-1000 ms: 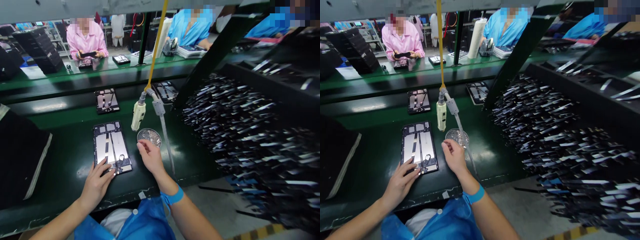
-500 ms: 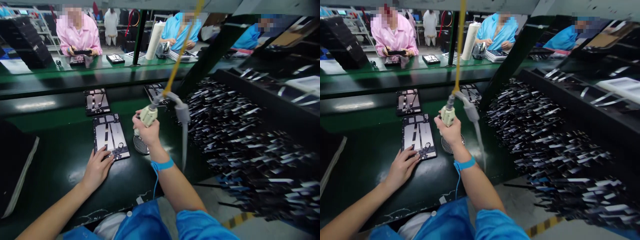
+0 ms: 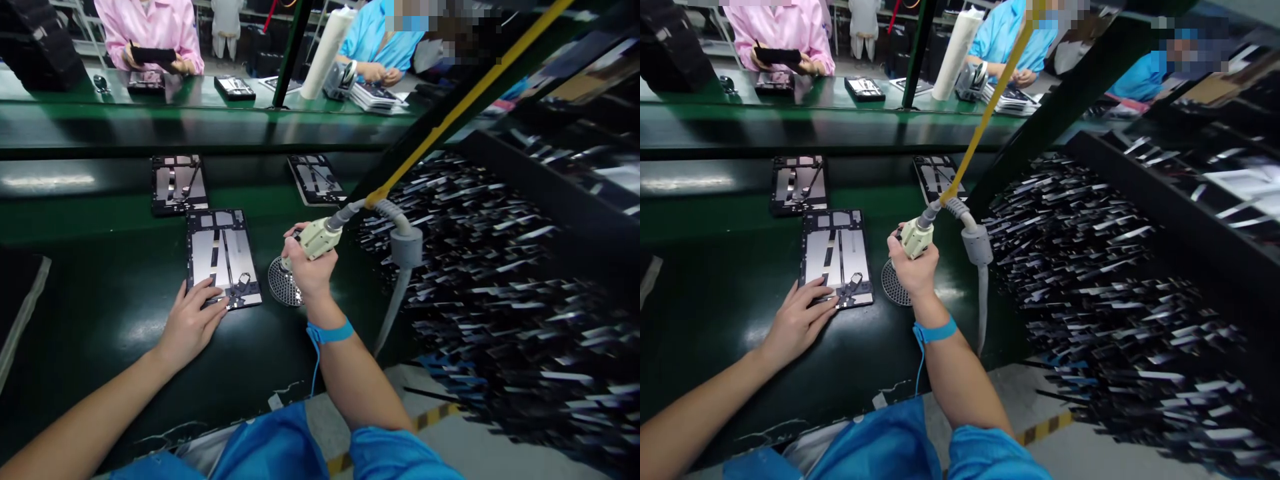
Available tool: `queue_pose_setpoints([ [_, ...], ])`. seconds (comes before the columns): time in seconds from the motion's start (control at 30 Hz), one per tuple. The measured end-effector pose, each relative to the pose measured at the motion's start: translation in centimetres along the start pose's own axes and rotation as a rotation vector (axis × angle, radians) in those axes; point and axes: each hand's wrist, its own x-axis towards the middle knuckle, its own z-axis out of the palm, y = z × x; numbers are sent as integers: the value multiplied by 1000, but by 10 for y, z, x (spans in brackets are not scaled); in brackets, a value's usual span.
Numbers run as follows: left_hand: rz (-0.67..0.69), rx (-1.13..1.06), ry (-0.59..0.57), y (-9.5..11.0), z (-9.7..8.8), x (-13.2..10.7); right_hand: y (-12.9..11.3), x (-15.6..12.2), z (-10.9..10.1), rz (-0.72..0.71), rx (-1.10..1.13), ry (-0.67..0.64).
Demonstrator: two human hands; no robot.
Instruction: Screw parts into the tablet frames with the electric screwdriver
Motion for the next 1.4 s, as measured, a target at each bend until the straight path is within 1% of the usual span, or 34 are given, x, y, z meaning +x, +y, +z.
queue_pose_setpoints([
  [0.23,-4,-9,-3,-1,1,-1,5,1,-1,-1,-22,10],
  [0.47,-1,1,-4,0,0,-1,6,1,-1,-41,5,18],
  [0.63,-2,2,-5,-1,1,-1,7,1,-1,-33,-3,27],
  [0.73,-15,-5,11,0,4,1,2,4,-1,-21,7,45],
  [0.87,-36,-21,32,2,9,7,-20,-1,5,-17,111,76],
  [0.93,-42,-32,32,2,11,9,-33,-13,13,-7,189,25],
  [1.0,-45,-40,27,2,12,10,-43,-29,23,25,257,-88],
  [1.07,-46,-44,27,1,12,9,-49,-44,33,63,305,-224],
  [1.13,-43,-45,33,1,12,8,-49,-55,40,82,321,-308],
  [1.23,-43,-46,39,1,12,8,-43,-61,45,85,311,-320],
  [1.4,-40,-42,33,2,11,9,-38,-60,47,99,270,-308],
])
